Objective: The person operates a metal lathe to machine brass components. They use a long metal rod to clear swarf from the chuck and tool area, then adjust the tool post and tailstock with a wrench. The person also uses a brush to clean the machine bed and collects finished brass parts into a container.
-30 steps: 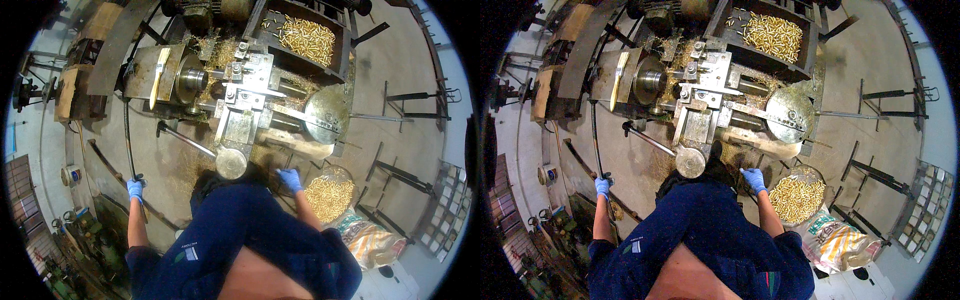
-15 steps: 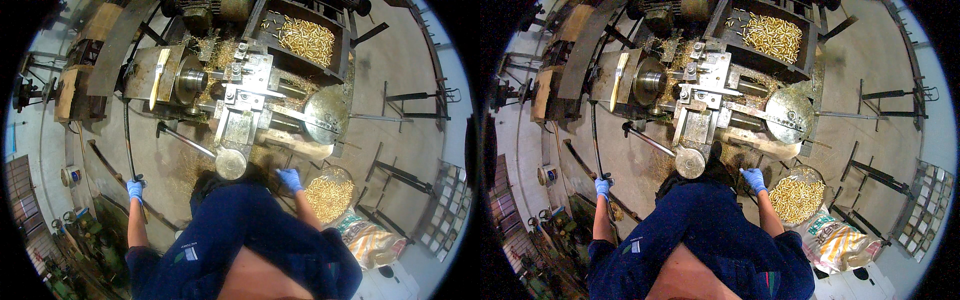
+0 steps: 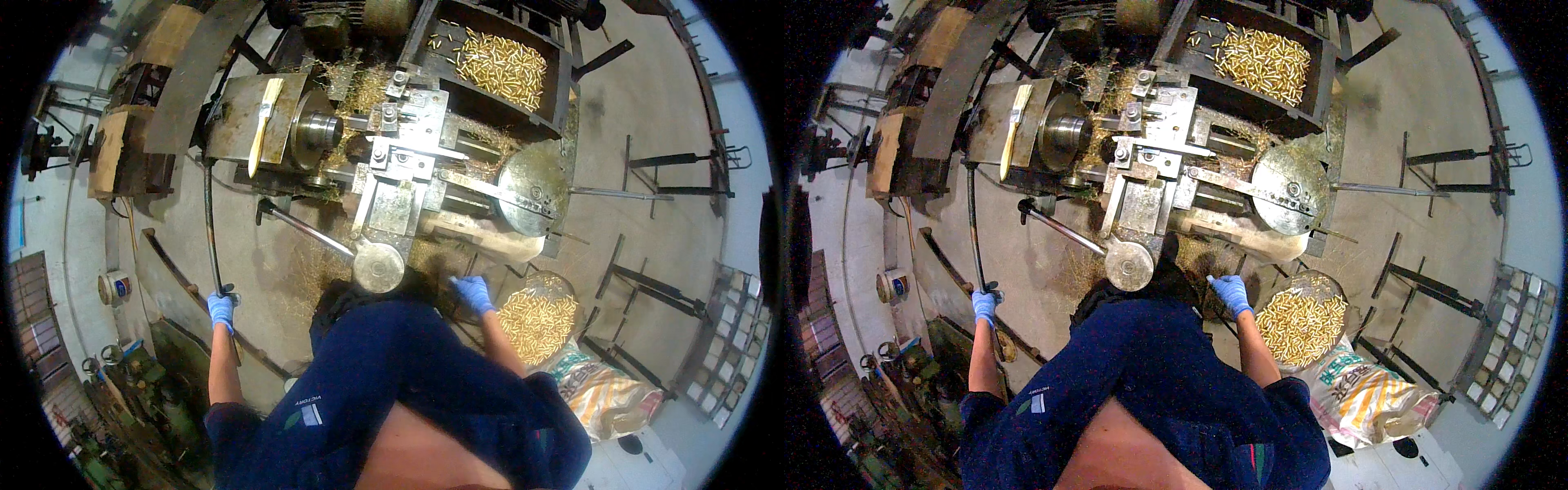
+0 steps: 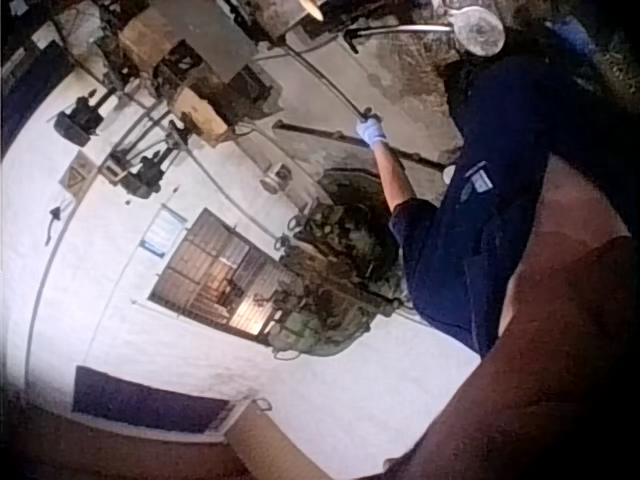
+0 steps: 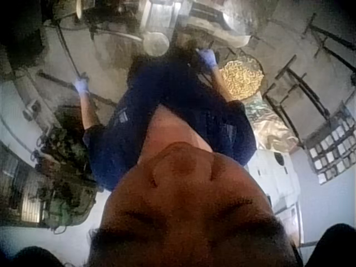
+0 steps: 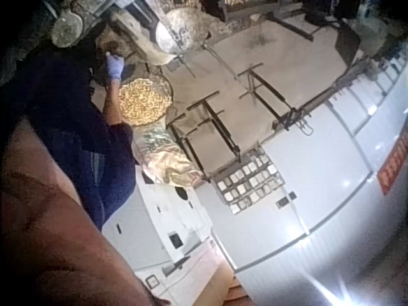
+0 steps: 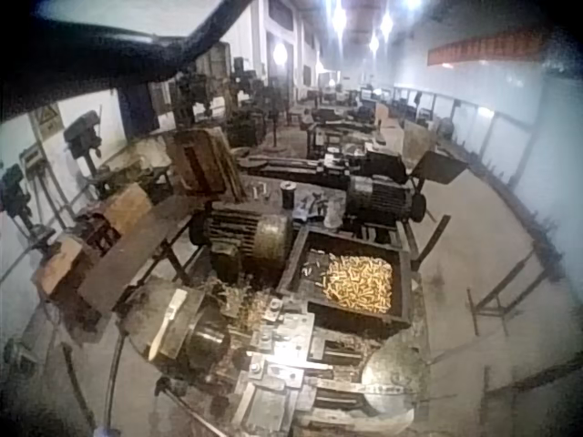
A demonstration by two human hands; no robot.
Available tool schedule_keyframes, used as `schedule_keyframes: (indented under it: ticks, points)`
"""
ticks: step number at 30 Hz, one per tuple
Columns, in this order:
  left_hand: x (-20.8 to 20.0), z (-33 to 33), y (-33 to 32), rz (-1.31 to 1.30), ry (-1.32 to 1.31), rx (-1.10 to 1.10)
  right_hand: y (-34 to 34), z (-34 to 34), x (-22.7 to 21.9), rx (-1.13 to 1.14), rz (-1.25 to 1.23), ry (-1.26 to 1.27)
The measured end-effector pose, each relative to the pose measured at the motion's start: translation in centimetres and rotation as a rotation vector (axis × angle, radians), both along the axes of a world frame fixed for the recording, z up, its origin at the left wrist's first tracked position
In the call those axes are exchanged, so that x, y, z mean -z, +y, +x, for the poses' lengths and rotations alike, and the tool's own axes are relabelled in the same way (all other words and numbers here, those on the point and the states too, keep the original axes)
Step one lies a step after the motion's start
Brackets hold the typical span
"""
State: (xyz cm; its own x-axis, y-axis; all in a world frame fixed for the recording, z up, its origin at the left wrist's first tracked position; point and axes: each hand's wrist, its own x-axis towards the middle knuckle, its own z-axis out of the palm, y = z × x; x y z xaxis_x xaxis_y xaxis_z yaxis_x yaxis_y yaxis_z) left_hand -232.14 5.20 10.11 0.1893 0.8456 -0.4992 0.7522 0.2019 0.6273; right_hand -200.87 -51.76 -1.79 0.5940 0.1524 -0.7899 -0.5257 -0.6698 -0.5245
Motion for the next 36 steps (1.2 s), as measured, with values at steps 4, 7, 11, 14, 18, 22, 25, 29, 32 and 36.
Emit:
schedule_keyframes:
  ticks: [4, 7, 11, 14, 18, 22, 25, 29, 32, 36]
  points:
    - [0.0, 0.0, 0.0, -0.017, -0.025, -0.005, -0.1, -0.2, 0.6, -0.045, -0.009, -0.039]
    - [0.1, 0.1, -0.1, 0.015, 0.03, 0.021, -0.1, -0.3, 0.9, -0.08, 0.014, -0.078]
    - [0.2, 0.0, 0.0, 0.006, -0.018, 0.01, 0.0, -0.4, 1.2, -0.15, -0.085, -0.054]
    - [0.1, -0.1, -0.1, 0.015, -0.021, 0.032, 0.1, -0.5, 1.2, -0.34, -0.074, -0.192]
    - [-0.2, 0.1, -0.4, 0.031, -0.013, 0.055, 0.2, -0.7, 0.8, -0.341, 0.018, -0.272]
    - [-0.7, 0.5, -0.7, 0.05, 0.006, 0.079, 0.7, -0.7, 0.0, -0.289, -0.031, -0.166]
    - [-0.9, 0.7, -0.9, 0.047, -0.029, 0.069, 1.1, -0.7, -0.6, -0.226, 0.001, -0.171]
    - [-0.8, 0.7, -1.0, 0.053, -0.03, 0.092, 1.2, -0.9, -1.1, -0.347, -0.076, -0.263]
    - [-0.7, 0.5, -1.0, 0.061, -0.055, 0.102, 1.4, -1.1, -1.5, -0.211, -0.039, -0.156]
    - [-0.4, -0.1, -1.0, 0.08, -0.055, 0.112, 2.6, 0.1, -4.2, -0.264, -0.083, -0.188]
